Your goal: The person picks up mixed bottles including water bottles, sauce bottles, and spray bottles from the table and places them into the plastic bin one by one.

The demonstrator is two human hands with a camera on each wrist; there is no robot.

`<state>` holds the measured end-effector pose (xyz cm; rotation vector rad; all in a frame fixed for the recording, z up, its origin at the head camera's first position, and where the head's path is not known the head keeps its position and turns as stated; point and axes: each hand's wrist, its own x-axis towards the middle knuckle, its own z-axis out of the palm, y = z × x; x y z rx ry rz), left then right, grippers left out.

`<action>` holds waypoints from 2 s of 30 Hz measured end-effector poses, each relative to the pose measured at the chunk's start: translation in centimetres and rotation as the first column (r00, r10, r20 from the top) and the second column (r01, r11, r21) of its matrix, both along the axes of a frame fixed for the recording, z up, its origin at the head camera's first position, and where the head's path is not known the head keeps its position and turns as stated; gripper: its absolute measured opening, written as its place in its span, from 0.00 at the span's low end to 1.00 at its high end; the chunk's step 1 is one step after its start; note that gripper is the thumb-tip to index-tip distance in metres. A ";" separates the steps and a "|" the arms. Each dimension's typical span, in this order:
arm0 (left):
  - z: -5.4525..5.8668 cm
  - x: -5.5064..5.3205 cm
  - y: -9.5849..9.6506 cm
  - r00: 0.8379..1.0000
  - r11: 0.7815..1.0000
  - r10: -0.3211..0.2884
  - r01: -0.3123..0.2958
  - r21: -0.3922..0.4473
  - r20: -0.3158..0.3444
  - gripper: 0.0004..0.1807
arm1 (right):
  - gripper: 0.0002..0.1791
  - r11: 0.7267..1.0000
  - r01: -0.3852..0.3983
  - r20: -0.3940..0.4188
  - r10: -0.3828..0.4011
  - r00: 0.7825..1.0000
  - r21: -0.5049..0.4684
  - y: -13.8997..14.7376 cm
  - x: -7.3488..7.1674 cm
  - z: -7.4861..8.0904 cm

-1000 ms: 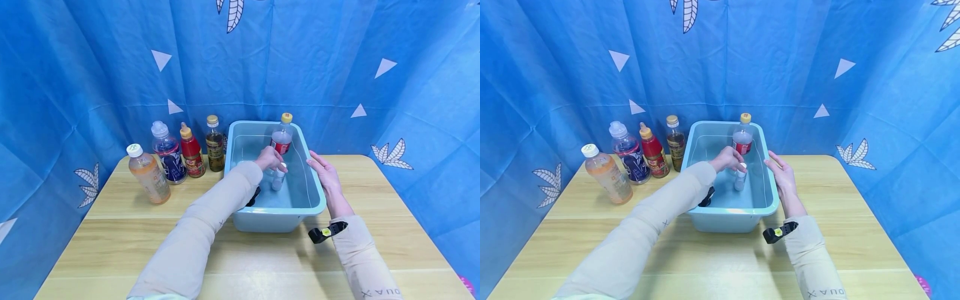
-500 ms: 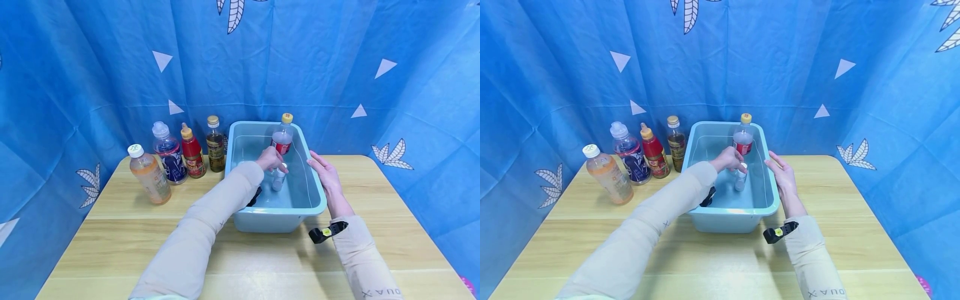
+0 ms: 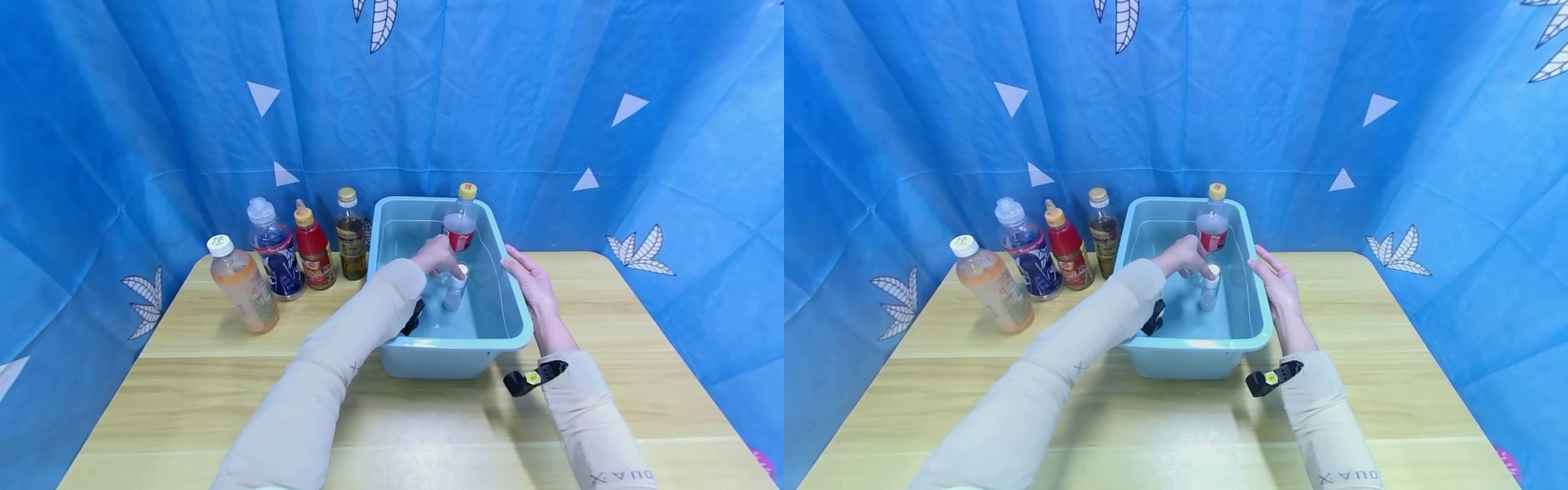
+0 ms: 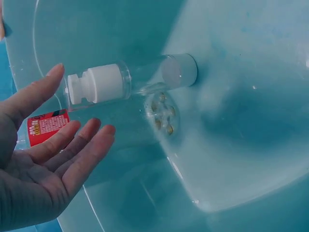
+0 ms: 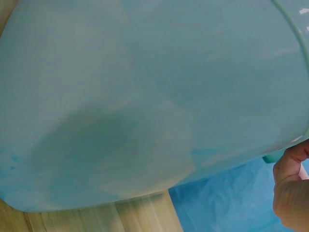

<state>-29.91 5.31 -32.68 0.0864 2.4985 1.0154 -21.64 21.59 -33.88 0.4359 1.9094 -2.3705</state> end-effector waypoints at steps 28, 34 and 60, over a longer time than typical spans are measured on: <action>3.9 1.6 -2.1 0.994 0.977 0.033 -0.009 0.213 -0.108 0.18 | 0.31 0.999 0.000 -0.042 -0.002 0.999 -0.044 -0.2 0.1 0.0; 5.5 2.3 -2.9 0.993 0.930 0.067 -0.028 0.366 -0.094 0.18 | 0.31 1.000 0.000 -0.030 -0.001 1.000 -0.025 -0.2 0.2 0.0; 7.1 7.2 -8.8 0.956 0.760 0.187 0.004 0.650 -0.225 0.14 | 0.31 0.999 0.007 0.008 -0.007 1.000 0.040 0.0 0.0 -0.3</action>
